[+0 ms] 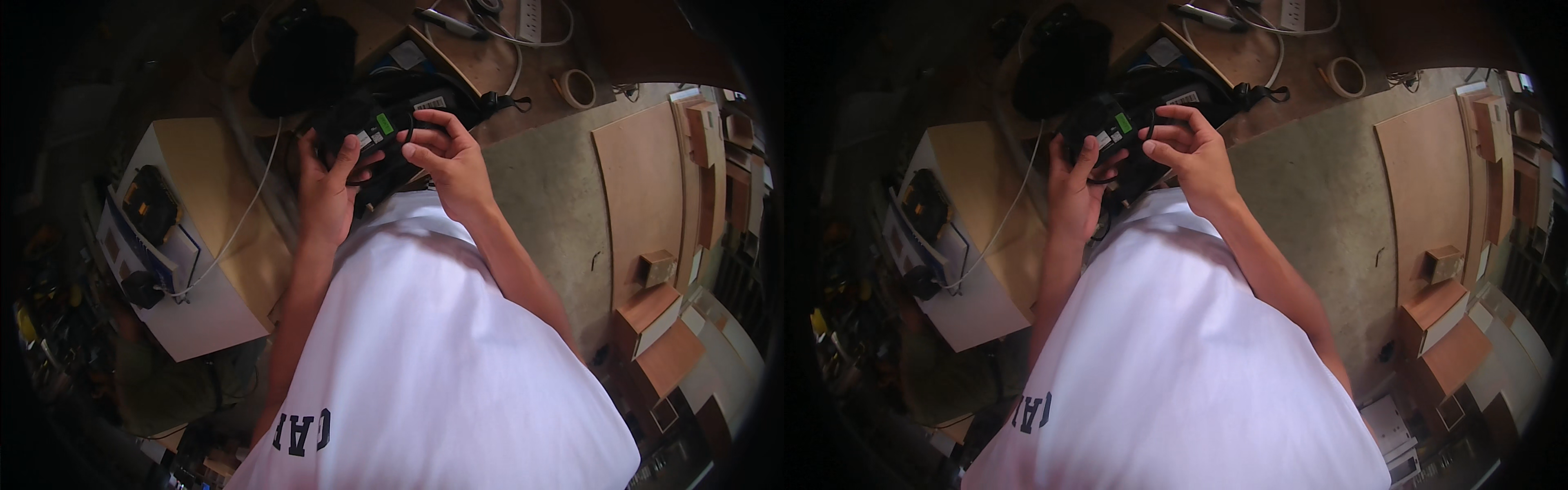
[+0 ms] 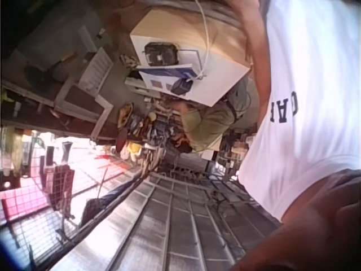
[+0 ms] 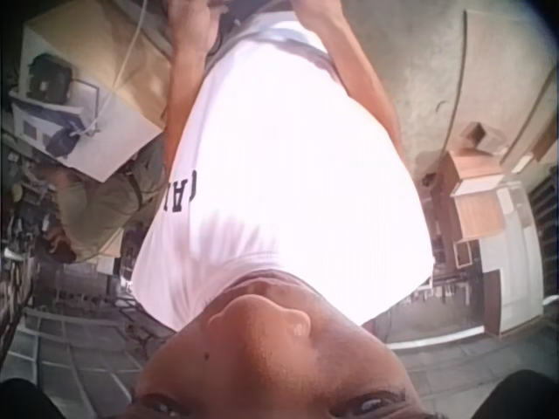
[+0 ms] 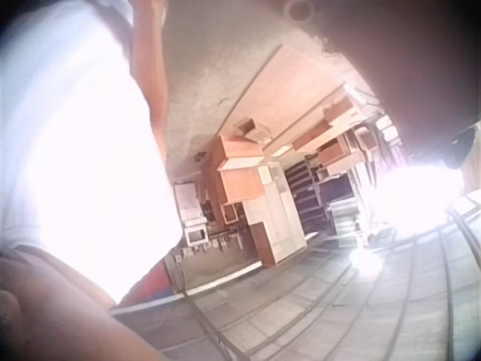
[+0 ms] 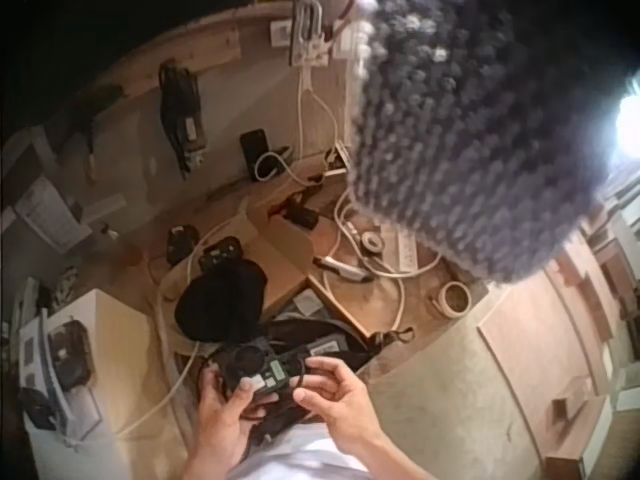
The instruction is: The person opens a black electronic device, manipulates internal components, and secures parts with tape. The person handles wires and a small circuit board, then applies tape to the device casing.
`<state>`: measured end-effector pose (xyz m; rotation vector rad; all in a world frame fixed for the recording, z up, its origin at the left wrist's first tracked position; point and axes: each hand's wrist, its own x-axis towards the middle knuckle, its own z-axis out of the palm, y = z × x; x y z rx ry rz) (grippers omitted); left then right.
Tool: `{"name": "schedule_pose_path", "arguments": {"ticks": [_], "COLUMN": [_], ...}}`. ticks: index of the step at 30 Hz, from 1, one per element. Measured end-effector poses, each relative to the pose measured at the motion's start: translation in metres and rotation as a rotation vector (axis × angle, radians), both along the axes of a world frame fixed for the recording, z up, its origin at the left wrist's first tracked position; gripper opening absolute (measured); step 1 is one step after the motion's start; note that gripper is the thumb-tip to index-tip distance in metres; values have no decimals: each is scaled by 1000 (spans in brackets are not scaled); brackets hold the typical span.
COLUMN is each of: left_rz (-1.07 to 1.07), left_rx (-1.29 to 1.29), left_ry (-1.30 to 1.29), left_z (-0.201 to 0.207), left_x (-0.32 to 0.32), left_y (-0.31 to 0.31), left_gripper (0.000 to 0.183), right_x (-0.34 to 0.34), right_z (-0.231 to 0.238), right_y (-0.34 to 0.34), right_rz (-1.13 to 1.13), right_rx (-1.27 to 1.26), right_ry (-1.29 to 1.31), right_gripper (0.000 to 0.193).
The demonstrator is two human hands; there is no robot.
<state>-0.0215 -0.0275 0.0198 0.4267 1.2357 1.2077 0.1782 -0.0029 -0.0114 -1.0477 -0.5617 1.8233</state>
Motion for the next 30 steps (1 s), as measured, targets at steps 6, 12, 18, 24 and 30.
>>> {"name": "schedule_pose_path", "arguments": {"ticks": [6, 12, 18, 24, 30], "left_rz": [-64, -70, -37, -114, 50], "left_rx": [32, 167, 305, 302, 148], "left_ry": [-38, 151, 300, 170, -23], "left_z": [21, 13, -7, 4, 6], "left_x": [13, 15, 20, 4, -27], "left_y": [-3, -2, -7, -3, -7], "left_gripper": [64, 65, 63, 59, 34], "right_x": [3, 13, -5, -1, 2], "right_z": [16, 13, 34, 6, 4], "right_y": [7, 10, 8, 11, 17], "right_rz": [-68, 124, 198, 148, 112], "right_rx": [-165, -323, -81, -65, -43], "right_ry": [86, 115, -49, 176, 350], "right_gripper": [50, 47, 40, 36, 29]}}
